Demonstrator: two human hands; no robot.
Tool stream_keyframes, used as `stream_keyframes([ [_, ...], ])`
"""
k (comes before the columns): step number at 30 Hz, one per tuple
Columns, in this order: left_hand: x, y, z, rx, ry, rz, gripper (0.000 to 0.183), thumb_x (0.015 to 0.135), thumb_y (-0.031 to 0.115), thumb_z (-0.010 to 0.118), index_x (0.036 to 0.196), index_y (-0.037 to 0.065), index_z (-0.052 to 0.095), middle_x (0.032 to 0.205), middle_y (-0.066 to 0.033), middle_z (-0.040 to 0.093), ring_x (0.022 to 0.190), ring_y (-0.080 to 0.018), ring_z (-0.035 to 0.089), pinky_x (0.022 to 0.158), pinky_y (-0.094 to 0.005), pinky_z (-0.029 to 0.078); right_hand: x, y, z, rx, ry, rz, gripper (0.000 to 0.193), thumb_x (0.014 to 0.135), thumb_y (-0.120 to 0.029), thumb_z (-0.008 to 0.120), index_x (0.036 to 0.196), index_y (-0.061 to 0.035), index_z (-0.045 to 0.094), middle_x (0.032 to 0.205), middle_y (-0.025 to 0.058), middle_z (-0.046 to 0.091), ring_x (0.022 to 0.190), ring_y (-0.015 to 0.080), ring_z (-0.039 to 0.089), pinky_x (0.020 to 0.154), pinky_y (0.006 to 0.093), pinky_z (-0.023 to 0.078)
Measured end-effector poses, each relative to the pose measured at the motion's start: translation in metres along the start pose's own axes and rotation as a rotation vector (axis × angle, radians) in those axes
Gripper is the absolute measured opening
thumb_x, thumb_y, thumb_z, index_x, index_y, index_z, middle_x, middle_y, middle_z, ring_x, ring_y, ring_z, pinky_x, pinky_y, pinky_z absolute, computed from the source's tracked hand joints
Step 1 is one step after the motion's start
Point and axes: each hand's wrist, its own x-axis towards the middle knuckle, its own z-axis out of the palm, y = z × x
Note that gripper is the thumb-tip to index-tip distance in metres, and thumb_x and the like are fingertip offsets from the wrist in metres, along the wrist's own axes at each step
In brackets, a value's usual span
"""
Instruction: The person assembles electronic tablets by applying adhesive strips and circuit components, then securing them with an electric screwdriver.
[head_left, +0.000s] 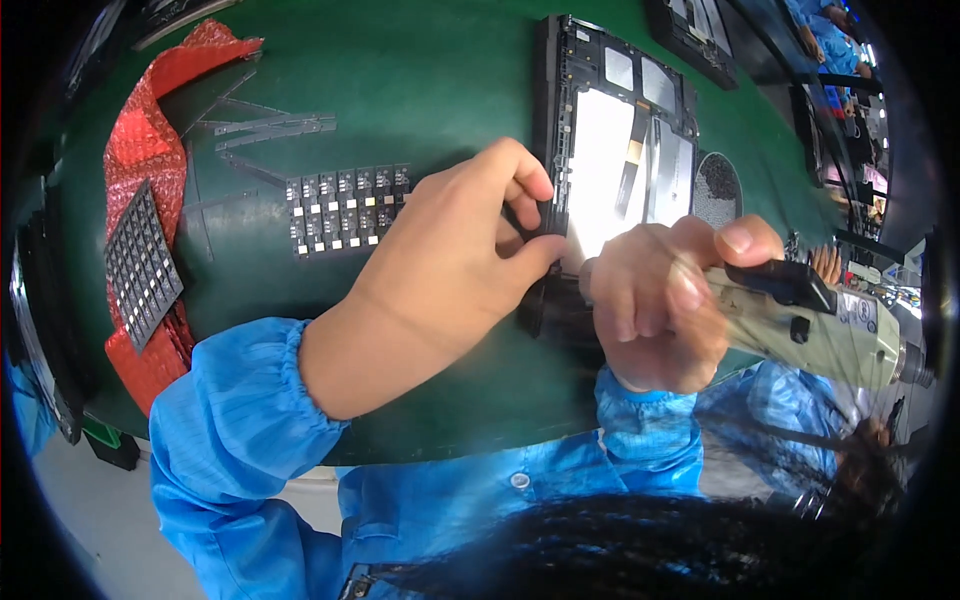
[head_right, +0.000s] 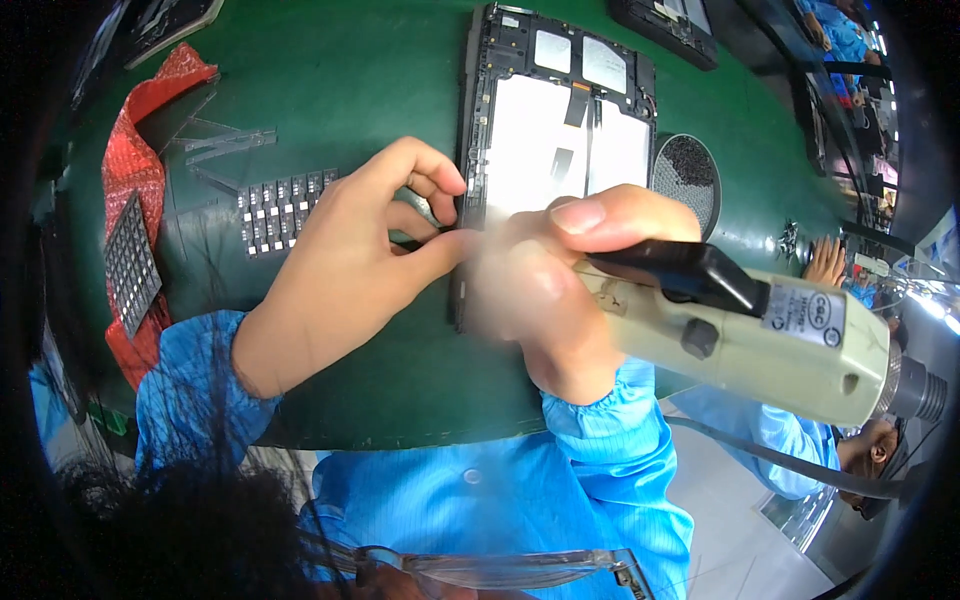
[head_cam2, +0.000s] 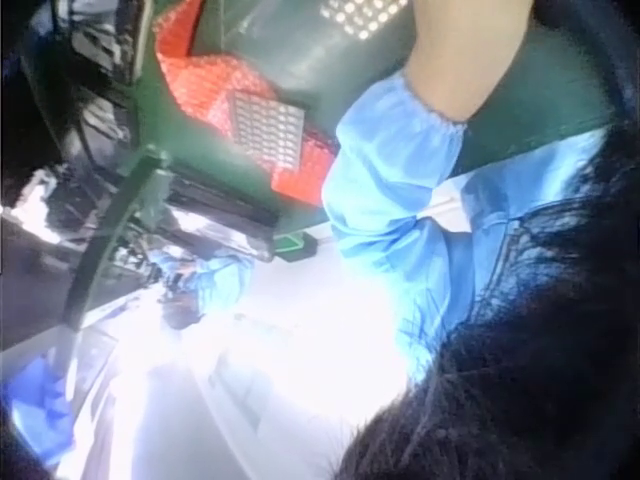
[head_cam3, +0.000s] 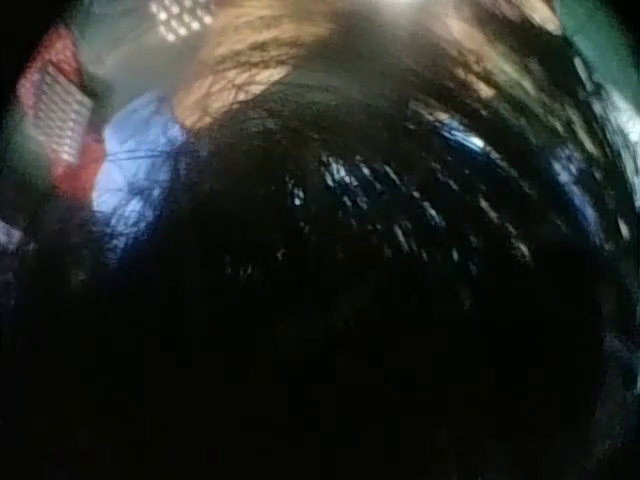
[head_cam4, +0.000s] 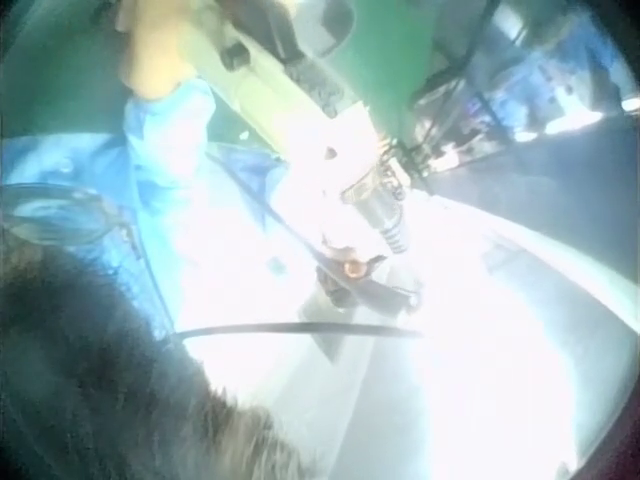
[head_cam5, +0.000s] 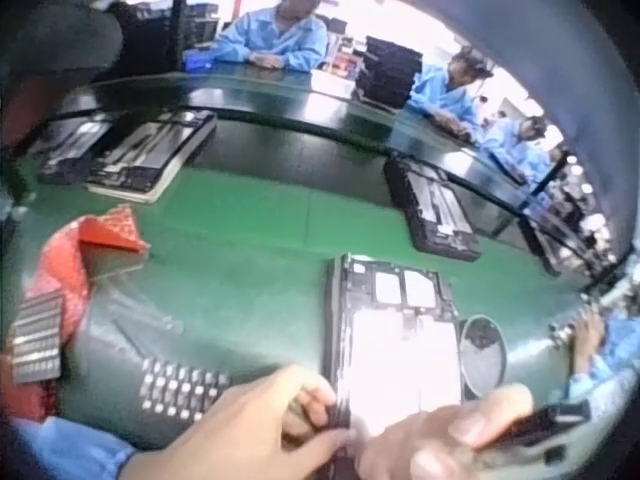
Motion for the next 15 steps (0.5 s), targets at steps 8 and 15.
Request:
stream_keyframes([
  [8, -0.001, -0.011, 0.006, -0.110, 0.020, 0.030, 0.031, 0.082, 0.003, 0.072, 0.107, 0.001, 0.053, 0.091, -0.0068, 0.057, 0.075, -0.0113, 0.062, 0.061, -0.0247, 0.047, -0.002, 0.009, -0.005, -0.042, -0.034, -0.039, 0.035, 0.093, 0.000, 0.053, 0.120, -0.0210, 0.044, 0.074, 0.0003, 0.050, 0.048, 0.0108, 0.038, 0.043, 0.0263, 0.037],
  [15, -0.001, -0.014, 0.003, -0.100, 0.026, 0.028, 0.031, 0.082, 0.001, 0.071, 0.107, 0.001, 0.053, 0.092, -0.0073, 0.057, 0.075, -0.0114, 0.061, 0.063, -0.0252, 0.048, 0.001, 0.009, 0.006, -0.036, -0.027, -0.001, 0.030, 0.092, -0.002, 0.055, 0.112, -0.0183, 0.040, 0.070, 0.0023, 0.045, 0.046, 0.0123, 0.038, 0.044, 0.0266, 0.036],
])
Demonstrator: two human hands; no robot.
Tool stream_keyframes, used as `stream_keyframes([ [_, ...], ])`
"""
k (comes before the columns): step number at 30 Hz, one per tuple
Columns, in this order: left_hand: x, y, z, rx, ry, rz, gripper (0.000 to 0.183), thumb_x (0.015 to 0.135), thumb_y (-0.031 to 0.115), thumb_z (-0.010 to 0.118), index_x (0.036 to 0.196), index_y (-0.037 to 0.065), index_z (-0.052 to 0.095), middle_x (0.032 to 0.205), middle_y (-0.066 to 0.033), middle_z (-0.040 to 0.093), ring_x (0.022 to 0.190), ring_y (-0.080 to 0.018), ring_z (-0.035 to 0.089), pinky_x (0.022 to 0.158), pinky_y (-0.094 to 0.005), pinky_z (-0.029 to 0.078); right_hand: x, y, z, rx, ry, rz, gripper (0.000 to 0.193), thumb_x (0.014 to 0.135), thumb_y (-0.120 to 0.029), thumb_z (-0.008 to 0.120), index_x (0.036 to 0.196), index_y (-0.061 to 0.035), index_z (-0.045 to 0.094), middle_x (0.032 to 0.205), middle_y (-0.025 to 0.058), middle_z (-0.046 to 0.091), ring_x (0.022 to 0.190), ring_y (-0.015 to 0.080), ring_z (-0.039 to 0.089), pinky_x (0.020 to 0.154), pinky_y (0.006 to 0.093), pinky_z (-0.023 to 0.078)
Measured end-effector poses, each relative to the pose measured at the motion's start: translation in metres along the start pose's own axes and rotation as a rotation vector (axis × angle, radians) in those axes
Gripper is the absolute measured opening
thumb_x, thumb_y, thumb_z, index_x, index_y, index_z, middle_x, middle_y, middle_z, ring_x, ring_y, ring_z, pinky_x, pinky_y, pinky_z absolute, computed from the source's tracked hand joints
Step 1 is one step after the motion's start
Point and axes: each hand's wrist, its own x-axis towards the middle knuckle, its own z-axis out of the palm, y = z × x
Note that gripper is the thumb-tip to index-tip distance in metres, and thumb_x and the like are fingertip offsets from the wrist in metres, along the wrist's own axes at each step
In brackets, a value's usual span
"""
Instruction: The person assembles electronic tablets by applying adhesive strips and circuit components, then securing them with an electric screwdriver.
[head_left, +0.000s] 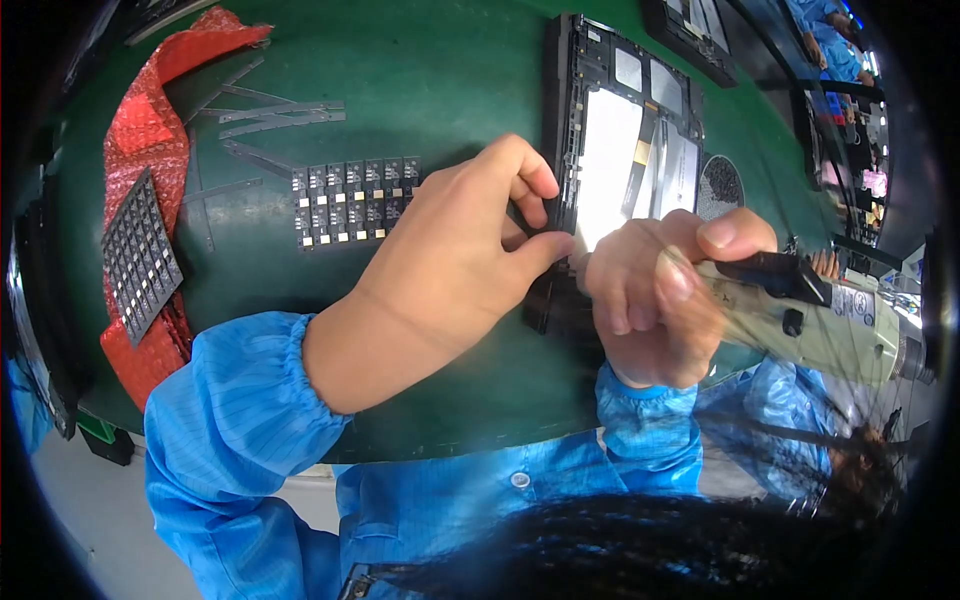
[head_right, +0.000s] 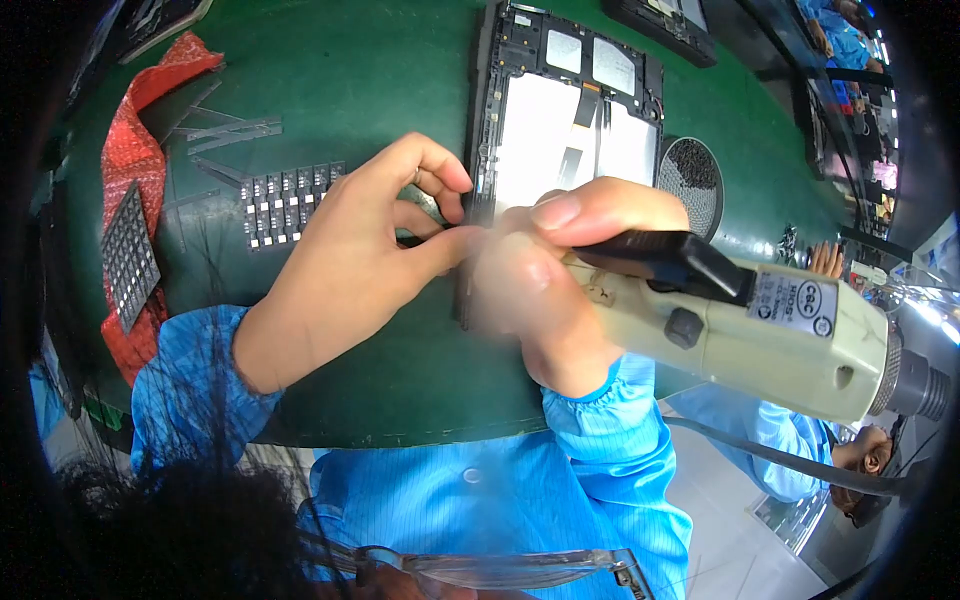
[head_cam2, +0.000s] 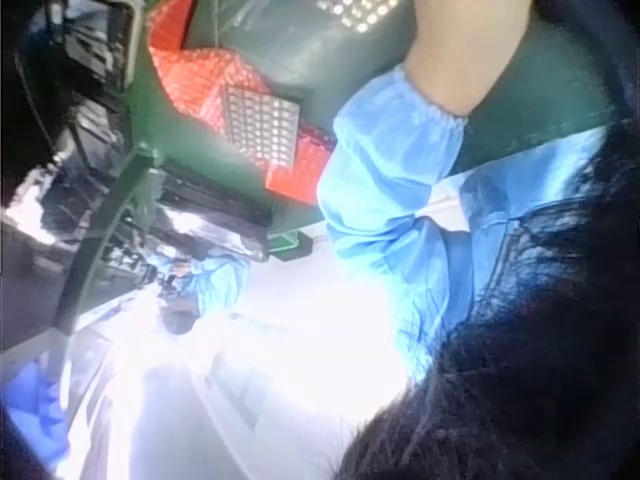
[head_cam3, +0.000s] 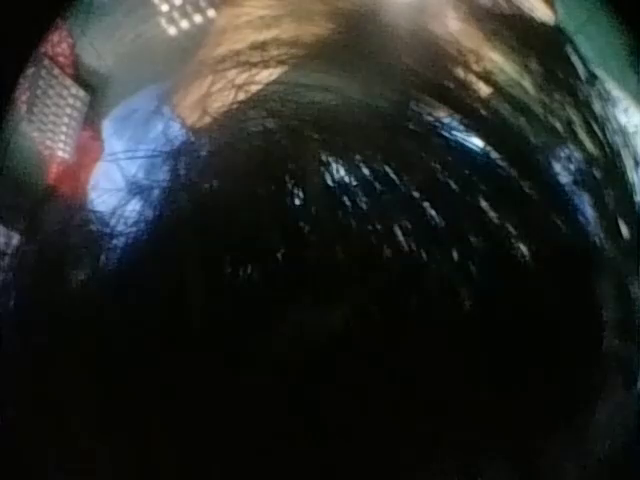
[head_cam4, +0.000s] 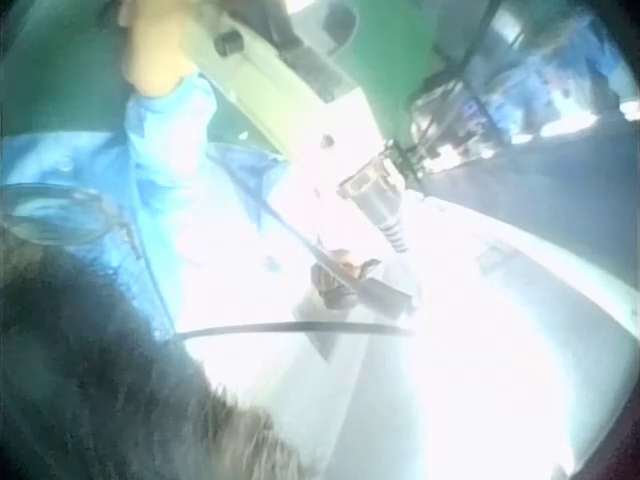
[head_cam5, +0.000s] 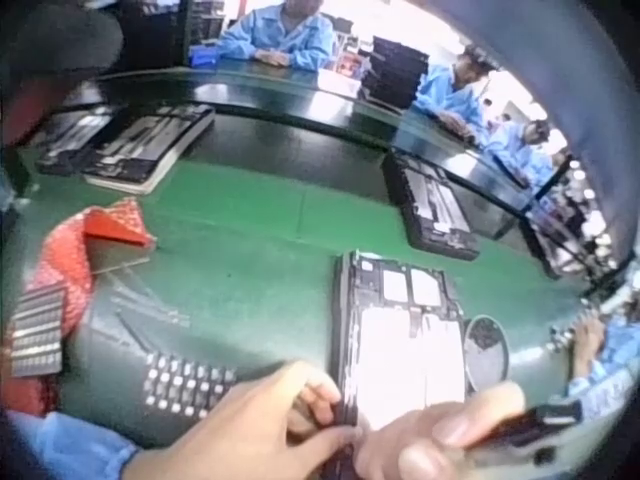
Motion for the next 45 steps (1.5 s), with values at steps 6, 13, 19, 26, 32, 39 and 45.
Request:
stream_keyframes([
  [6, -0.007, 0.006, -0.008, 0.075, -0.060, 0.042, 0.038, 0.083, 0.000, 0.069, 0.116, 0.001, 0.050, 0.101, -0.0092, 0.057, 0.085, -0.0150, 0.061, 0.071, -0.0273, 0.051, 0.008, 0.002, 0.011, -0.139, -0.035, -0.059, 0.027, 0.090, -0.004, 0.059, 0.102, -0.0140, 0.037, 0.069, 0.0036, 0.042, 0.047, 0.0125, 0.040, 0.043, 0.0277, 0.034],
  [13, -0.055, 0.029, 0.019, 0.911, -0.033, 0.265, 0.111, 0.066, 0.040, 0.083, 0.148, -0.005, 0.024, 0.135, -0.0241, 0.041, 0.120, -0.0372, 0.046, 0.101, -0.0441, 0.037, 0.001, 0.019, 0.001, -0.199, -0.057, -0.180, 0.027, 0.087, 0.004, 0.064, 0.101, -0.0081, 0.044, 0.070, 0.0032, 0.048, 0.048, 0.0108, 0.043, 0.043, 0.0258, 0.036],
  [19, -0.070, 0.011, 0.035, 1.028, 0.138, 0.415, 0.084, 0.085, 0.022, 0.073, 0.149, -0.001, 0.023, 0.152, -0.0226, 0.028, 0.124, -0.0350, 0.046, 0.100, -0.0454, 0.042, 0.001, -0.024, -0.047, 0.382, 0.175, -0.208, 0.041, 0.092, -0.006, 0.058, 0.130, -0.0183, 0.045, 0.074, -0.0058, 0.048, 0.052, 0.0040, 0.037, 0.044, 0.0187, 0.034],
  [26, -0.047, 0.038, 0.020, -0.664, 0.013, -0.081, 0.069, 0.093, 0.015, 0.066, 0.146, -0.006, 0.027, 0.141, -0.0160, 0.045, 0.115, -0.0201, 0.056, 0.090, -0.0331, 0.055, 0.008, -0.079, -0.127, 0.232, 0.359, -0.567, 0.028, 0.095, -0.012, 0.053, 0.122, -0.0052, 0.049, 0.069, -0.0041, 0.037, 0.050, 0.0037, 0.029, 0.046, 0.0210, 0.024],
  [32, -0.021, 0.065, -0.058, -0.379, 0.227, 0.183, 0.042, 0.099, 0.021, 0.057, 0.133, -0.002, 0.048, 0.128, -0.0083, 0.057, 0.114, -0.0193, 0.057, 0.094, -0.0358, 0.053, 0.014, -0.066, -0.128, 0.231, 0.450, -0.390, 0.025, 0.095, -0.009, 0.053, 0.119, -0.0014, 0.052, 0.065, -0.0021, 0.035, 0.049, 0.0047, 0.032, 0.044, 0.0220, 0.023],
  [39, 0.097, 0.103, -0.133, 0.813, 0.331, 0.010, 0.049, 0.088, 0.032, 0.068, 0.123, -0.003, 0.062, 0.109, -0.0187, 0.069, 0.095, -0.0252, 0.069, 0.086, -0.0387, 0.053, 0.007, -0.109, -0.079, 0.079, 0.893, -0.127, 0.031, 0.093, -0.009, 0.055, 0.123, -0.0037, 0.050, 0.063, -0.0043, 0.034, 0.050, 0.0041, 0.031, 0.044, 0.0229, 0.022],
  [45, 0.020, 0.020, -0.390, 0.827, 0.442, 0.136, 0.096, 0.072, 0.023, 0.087, 0.147, -0.004, 0.033, 0.135, -0.0212, 0.053, 0.125, -0.0282, 0.051, 0.106, -0.0348, 0.040, 0.030, -0.062, -0.168, 0.124, 0.435, -0.388, 0.037, 0.088, -0.006, 0.057, 0.124, -0.0076, 0.049, 0.068, -0.0038, 0.041, 0.046, 0.0050, 0.034, 0.043, 0.0228, 0.028],
])
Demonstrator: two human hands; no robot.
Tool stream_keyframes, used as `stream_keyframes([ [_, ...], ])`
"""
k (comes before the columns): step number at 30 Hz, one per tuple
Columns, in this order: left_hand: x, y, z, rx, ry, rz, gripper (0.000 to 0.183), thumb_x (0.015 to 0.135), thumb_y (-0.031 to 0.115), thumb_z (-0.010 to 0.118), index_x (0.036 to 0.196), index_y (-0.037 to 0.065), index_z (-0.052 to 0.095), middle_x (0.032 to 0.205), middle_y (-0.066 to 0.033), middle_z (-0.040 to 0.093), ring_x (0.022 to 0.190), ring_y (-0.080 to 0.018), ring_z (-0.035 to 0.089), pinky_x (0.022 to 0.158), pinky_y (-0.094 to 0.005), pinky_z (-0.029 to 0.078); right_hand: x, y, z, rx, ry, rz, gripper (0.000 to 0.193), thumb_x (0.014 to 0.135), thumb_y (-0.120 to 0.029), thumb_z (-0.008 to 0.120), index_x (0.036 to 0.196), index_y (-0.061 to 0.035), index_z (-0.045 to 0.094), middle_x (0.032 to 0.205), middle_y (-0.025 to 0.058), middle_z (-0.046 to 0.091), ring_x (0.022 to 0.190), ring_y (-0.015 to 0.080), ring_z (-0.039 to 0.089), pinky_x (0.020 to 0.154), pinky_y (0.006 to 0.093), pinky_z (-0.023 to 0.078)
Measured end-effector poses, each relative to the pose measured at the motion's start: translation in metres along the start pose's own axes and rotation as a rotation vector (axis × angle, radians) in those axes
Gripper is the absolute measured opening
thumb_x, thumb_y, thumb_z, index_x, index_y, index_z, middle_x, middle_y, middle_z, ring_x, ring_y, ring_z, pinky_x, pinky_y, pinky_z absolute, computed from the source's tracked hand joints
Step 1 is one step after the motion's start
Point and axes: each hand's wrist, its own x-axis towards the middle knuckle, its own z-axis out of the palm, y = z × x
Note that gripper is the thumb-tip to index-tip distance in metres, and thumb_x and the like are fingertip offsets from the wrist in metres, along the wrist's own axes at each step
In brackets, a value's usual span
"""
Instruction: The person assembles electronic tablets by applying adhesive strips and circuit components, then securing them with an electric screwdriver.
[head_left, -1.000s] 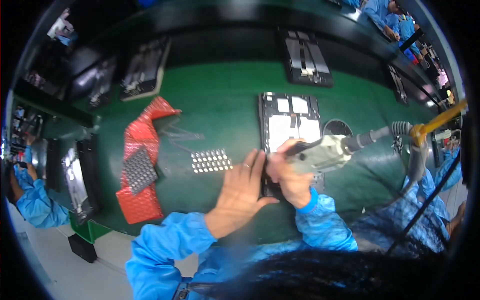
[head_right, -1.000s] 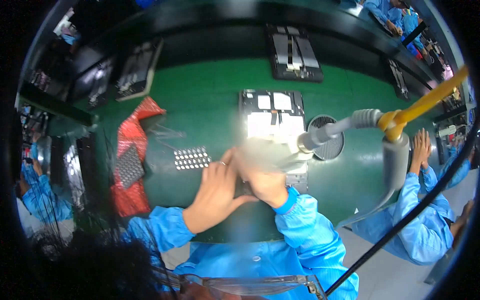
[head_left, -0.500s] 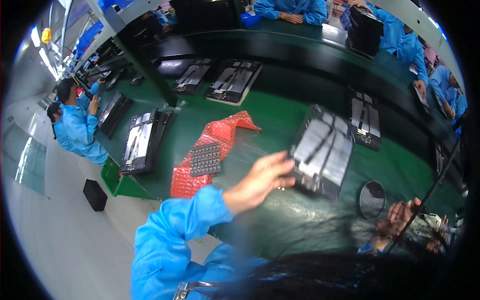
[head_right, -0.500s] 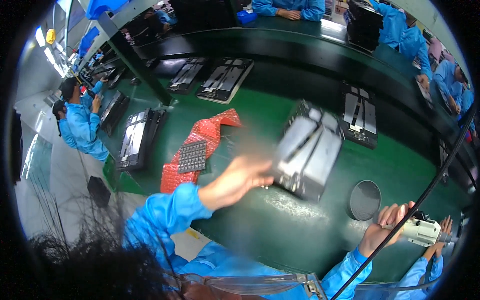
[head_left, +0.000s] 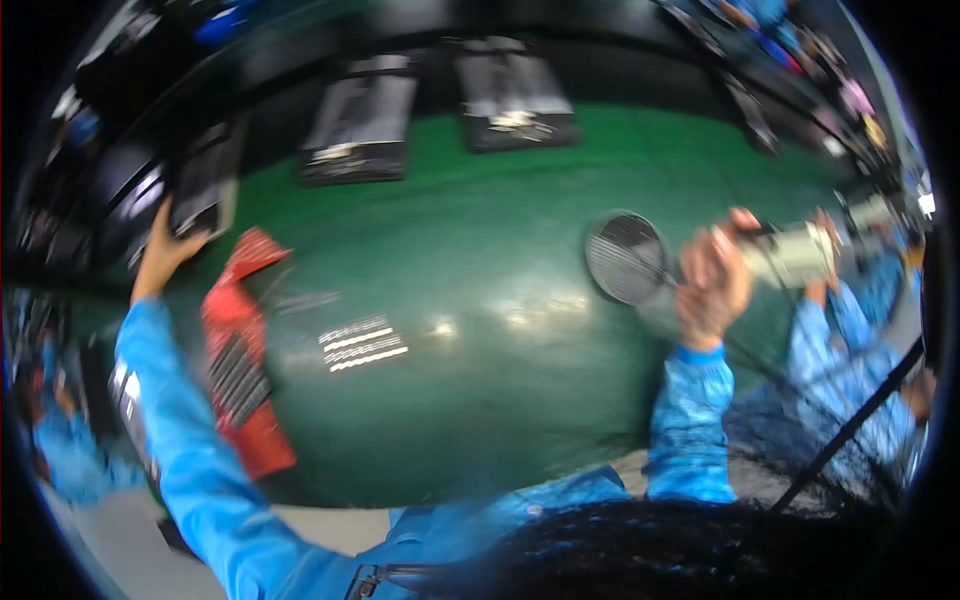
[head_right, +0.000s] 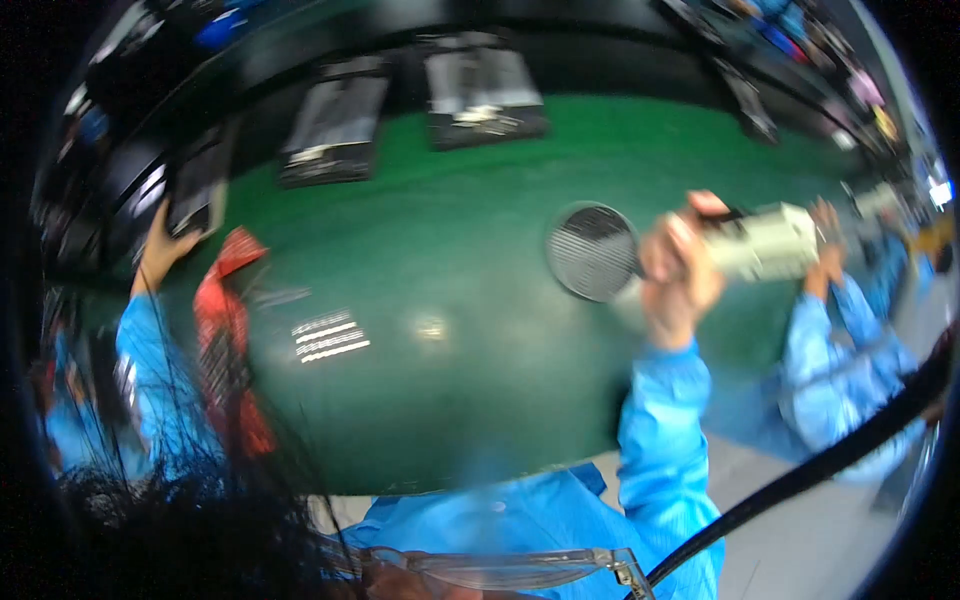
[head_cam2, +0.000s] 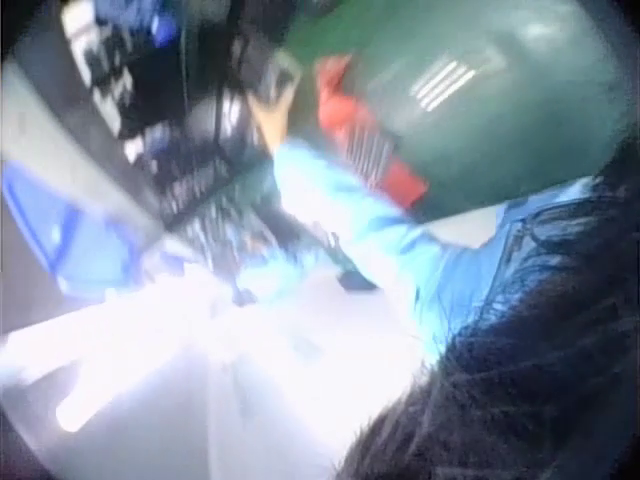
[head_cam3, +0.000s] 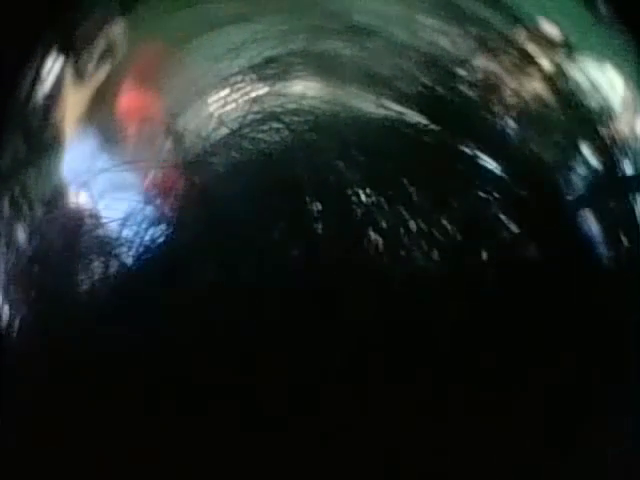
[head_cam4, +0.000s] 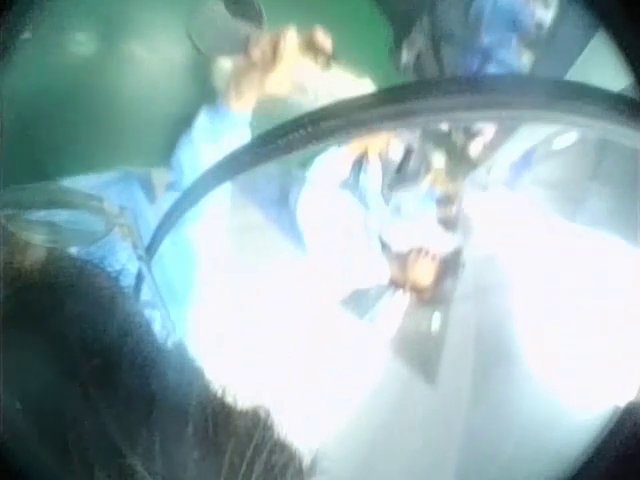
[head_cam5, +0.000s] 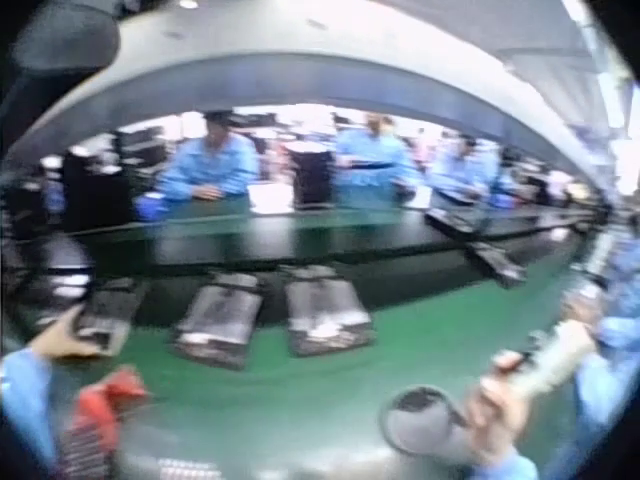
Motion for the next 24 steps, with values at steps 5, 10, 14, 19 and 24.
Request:
stream_keyframes([
  [5, 0.009, -0.066, 0.012, 0.080, 0.047, 0.047, 0.062, 0.087, 0.012, 0.072, 0.141, 0.001, 0.046, 0.142, -0.0133, 0.051, 0.130, -0.0215, 0.047, 0.111, -0.0308, 0.032, 0.020, 0.008, -0.028, 0.007, 0.027, 0.001, 0.029, 0.086, -0.002, 0.059, 0.115, -0.0026, 0.054, 0.063, -0.0005, 0.039, 0.044, 0.0095, 0.036, 0.040, 0.0264, 0.030],
  [10, 0.011, -0.015, 0.026, -0.283, 0.331, -0.170, 0.056, 0.093, 0.019, 0.067, 0.142, 0.003, 0.046, 0.132, -0.0114, 0.057, 0.129, -0.0207, 0.049, 0.106, -0.0302, 0.039, 0.017, 0.022, -0.031, -0.110, 0.039, 0.029, 0.028, 0.086, -0.004, 0.058, 0.114, -0.0039, 0.053, 0.061, 0.0006, 0.037, 0.042, 0.0098, 0.034, 0.039, 0.0265, 0.027],
  [14, 0.028, -0.016, 0.010, -1.067, 0.118, -0.188, 0.045, 0.099, 0.013, 0.057, 0.139, -0.002, 0.045, 0.128, -0.0183, 0.056, 0.121, -0.0242, 0.055, 0.107, -0.0354, 0.045, 0.018, 0.023, -0.045, -0.156, 0.033, 0.017, 0.027, 0.085, -0.002, 0.058, 0.112, -0.0027, 0.053, 0.062, 0.0011, 0.039, 0.042, 0.0106, 0.037, 0.039, 0.0271, 0.028],
  [19, 0.025, -0.034, -0.004, -1.290, 0.257, -0.378, 0.034, 0.101, 0.009, 0.050, 0.128, -0.013, 0.049, 0.129, -0.0233, 0.055, 0.121, -0.0263, 0.056, 0.109, -0.0357, 0.045, 0.019, 0.027, -0.047, -0.128, 0.044, 0.029, 0.027, 0.084, 0.002, 0.061, 0.110, 0.0011, 0.054, 0.063, 0.0027, 0.046, 0.044, 0.0098, 0.040, 0.040, 0.0259, 0.032],
  [24, -0.067, 0.056, 0.008, -1.229, 0.270, -0.296, 0.034, 0.102, 0.006, 0.047, 0.130, -0.013, 0.049, 0.129, -0.0241, 0.054, 0.119, -0.0273, 0.056, 0.109, -0.0382, 0.046, 0.021, 0.023, -0.058, -0.113, 0.031, 0.032, 0.025, 0.083, 0.004, 0.063, 0.107, 0.0026, 0.055, 0.065, 0.0032, 0.050, 0.045, 0.0094, 0.043, 0.041, 0.0255, 0.036],
])
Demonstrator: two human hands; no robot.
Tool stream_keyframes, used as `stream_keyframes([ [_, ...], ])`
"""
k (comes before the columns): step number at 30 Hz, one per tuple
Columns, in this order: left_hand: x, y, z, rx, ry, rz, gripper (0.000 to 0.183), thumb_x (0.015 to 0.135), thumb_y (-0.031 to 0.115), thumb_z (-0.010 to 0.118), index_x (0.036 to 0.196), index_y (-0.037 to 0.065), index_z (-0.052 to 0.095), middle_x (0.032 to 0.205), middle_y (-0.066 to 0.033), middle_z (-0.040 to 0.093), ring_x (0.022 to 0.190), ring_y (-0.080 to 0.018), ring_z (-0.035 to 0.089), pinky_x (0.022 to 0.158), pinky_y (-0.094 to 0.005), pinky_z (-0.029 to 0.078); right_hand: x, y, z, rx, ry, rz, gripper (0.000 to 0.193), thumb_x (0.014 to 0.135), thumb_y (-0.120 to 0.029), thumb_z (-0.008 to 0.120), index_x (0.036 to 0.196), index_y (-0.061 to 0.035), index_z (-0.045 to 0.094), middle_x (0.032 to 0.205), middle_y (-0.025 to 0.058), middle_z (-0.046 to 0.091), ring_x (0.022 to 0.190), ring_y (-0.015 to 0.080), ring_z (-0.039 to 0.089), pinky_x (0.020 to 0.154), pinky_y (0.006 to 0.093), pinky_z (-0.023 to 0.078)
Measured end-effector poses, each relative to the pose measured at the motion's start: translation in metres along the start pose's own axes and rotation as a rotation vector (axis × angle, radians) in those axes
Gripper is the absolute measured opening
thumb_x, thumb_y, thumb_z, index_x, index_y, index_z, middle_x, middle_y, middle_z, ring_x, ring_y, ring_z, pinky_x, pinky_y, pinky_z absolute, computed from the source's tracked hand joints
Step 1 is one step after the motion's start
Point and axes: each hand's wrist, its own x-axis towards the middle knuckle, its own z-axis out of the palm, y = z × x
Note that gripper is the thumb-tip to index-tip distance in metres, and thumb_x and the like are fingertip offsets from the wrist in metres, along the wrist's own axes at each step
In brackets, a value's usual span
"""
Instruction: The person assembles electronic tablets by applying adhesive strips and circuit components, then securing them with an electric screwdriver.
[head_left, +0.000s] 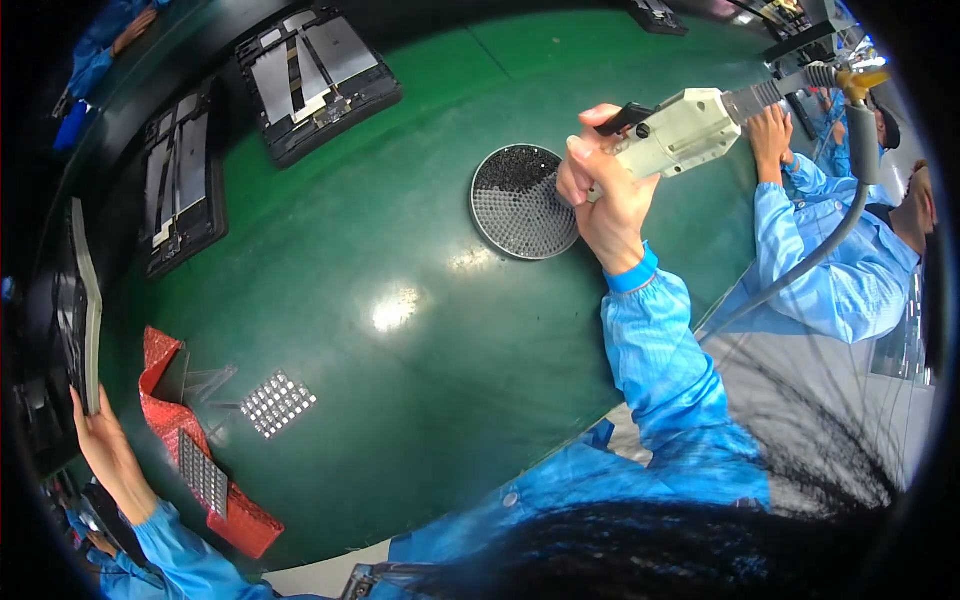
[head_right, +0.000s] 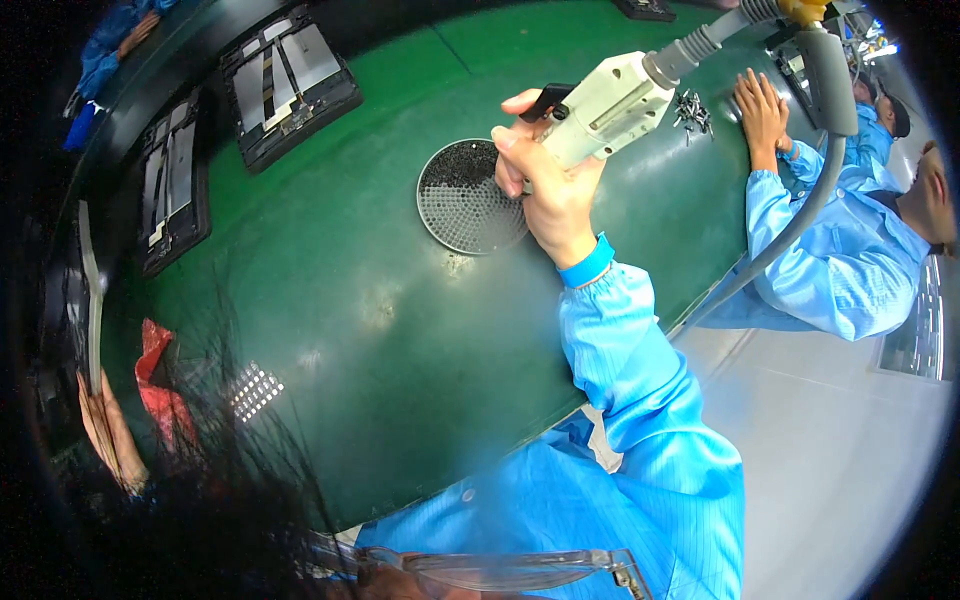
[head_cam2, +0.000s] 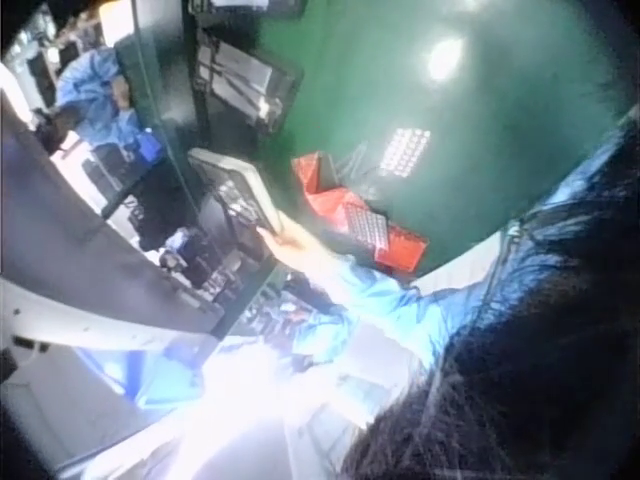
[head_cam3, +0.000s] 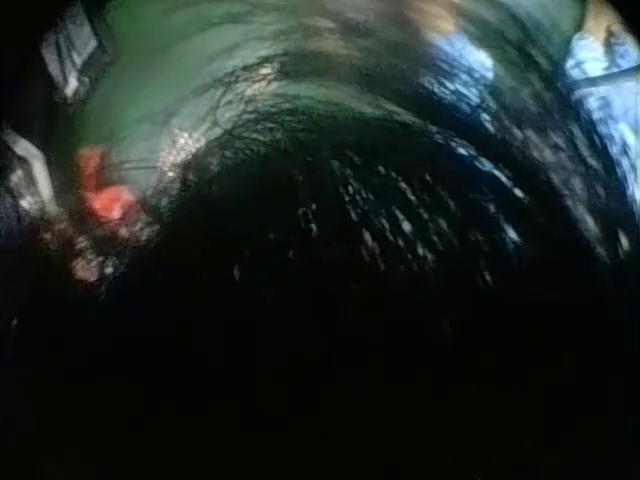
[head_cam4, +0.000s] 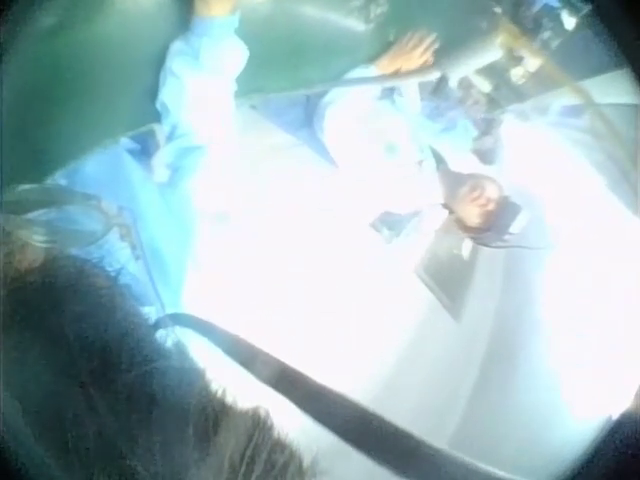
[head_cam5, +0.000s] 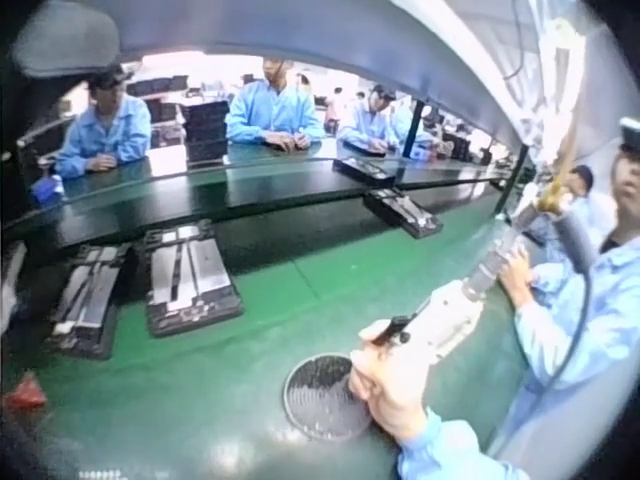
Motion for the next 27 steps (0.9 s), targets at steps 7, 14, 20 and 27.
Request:
stream_keyframes([
  [7, -0.184, -0.018, 0.145, 0.046, 0.076, -0.037, 0.040, 0.101, 0.014, 0.051, 0.137, -0.003, 0.047, 0.131, -0.0191, 0.055, 0.114, -0.0250, 0.060, 0.098, -0.0353, 0.054, -0.002, -0.006, 0.003, 0.012, -0.054, -0.003, 0.023, 0.083, 0.004, 0.064, 0.105, 0.0020, 0.055, 0.068, 0.0037, 0.053, 0.046, 0.0105, 0.046, 0.042, 0.0259, 0.037],
  [14, -0.265, -0.127, 0.245, 0.121, -0.196, -0.343, 0.065, 0.094, 0.013, 0.065, 0.149, 0.000, 0.031, 0.135, -0.0117, 0.052, 0.112, -0.0153, 0.059, 0.082, -0.0269, 0.055, -0.010, 0.002, 0.002, -0.146, -0.029, -0.073, 0.032, 0.087, -0.007, 0.068, 0.117, -0.0018, 0.057, 0.069, -0.0015, 0.048, 0.052, 0.0078, 0.042, 0.046, 0.0244, 0.032],
  [20, -0.275, -0.136, 0.242, 0.134, -0.369, -0.217, 0.066, 0.091, 0.016, 0.070, 0.146, 0.000, 0.037, 0.134, -0.0111, 0.050, 0.105, -0.0153, 0.055, 0.091, -0.0284, 0.049, -0.020, -0.017, 0.007, 0.058, -0.062, -0.125, 0.031, 0.090, -0.006, 0.059, 0.120, 0.0011, 0.054, 0.066, -0.0013, 0.040, 0.052, 0.0071, 0.036, 0.046, 0.0238, 0.029],
  [27, -0.181, -0.100, 0.191, 1.419, -0.473, 0.641, 0.052, 0.070, 0.024, 0.082, 0.116, 0.010, 0.063, 0.117, -0.0069, 0.055, 0.109, -0.0277, 0.051, 0.092, -0.0410, 0.038, -0.032, -0.009, 0.037, 0.027, -0.072, -0.114, 0.030, 0.090, -0.008, 0.056, 0.119, 0.0018, 0.055, 0.066, 0.0005, 0.040, 0.051, 0.0080, 0.036, 0.046, 0.0240, 0.030],
])
